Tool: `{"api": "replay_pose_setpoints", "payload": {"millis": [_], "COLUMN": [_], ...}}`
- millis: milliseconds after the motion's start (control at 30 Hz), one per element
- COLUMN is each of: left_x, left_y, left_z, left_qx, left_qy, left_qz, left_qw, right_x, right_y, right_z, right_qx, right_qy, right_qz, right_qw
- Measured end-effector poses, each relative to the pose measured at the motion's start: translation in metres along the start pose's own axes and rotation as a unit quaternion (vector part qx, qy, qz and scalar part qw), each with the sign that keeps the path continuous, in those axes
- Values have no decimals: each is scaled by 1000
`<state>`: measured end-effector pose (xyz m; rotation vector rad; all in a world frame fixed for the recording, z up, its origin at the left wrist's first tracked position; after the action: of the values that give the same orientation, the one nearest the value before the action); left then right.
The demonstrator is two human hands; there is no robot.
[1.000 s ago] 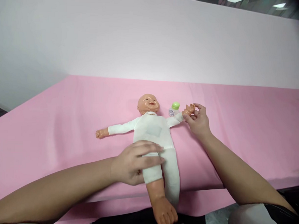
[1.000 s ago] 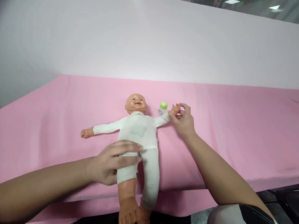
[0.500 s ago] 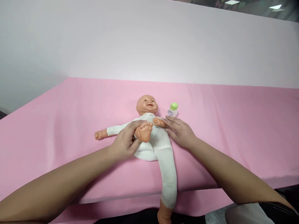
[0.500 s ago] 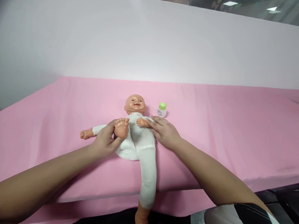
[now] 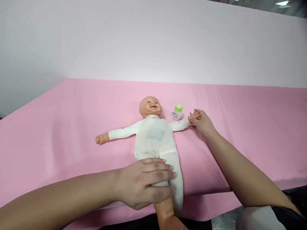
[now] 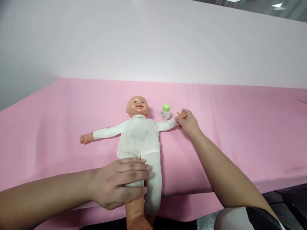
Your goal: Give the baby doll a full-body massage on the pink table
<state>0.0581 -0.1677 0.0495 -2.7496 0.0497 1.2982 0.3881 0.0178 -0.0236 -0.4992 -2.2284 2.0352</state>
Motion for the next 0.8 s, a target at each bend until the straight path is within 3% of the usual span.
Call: {"api": "replay_pose_setpoints", "payload": {"millis": [100,167,333,433,533,667,800], "left_x": [3,0,-10,-12,-10,-10,-12], "left_y": [-2,-9,-44,-75,-100,-102,-89], "left_z": [2,5,18,31,43,42,33], "left_qx": [-10,-34,-141,-250,-333,-321,-265], "left_qy": [9,29,87,96,95,84,74], "left_qz": [-2,1,-38,-45,-11,-12,-57], "left_qw": [1000,999,985,963,938,943,960], "right_x": [-7,-7,10,36,64,98,105], "right_y": [21,20,-21,-45,-61,-69,-68], "right_z": [-5,-5,15,39,61,79,78], "right_qx": [80,67,-117,-200,-268,-362,-357], "right_qy": [-11,-6,30,-12,-69,-177,-202], "right_qz": [32,34,-22,16,129,243,271], "right_qw": [996,997,992,980,952,883,871]}}
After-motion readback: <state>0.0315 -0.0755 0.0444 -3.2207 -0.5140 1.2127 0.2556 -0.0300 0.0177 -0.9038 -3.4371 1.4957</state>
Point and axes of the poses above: each hand's wrist, its own z-axis away from the middle knuckle, its own x-axis out of the palm, y = z × x, the point moved 8 cm from there along -z, towards the middle knuckle, and after that the axes turned 10 degrees about -z, right-handed, at the moved point
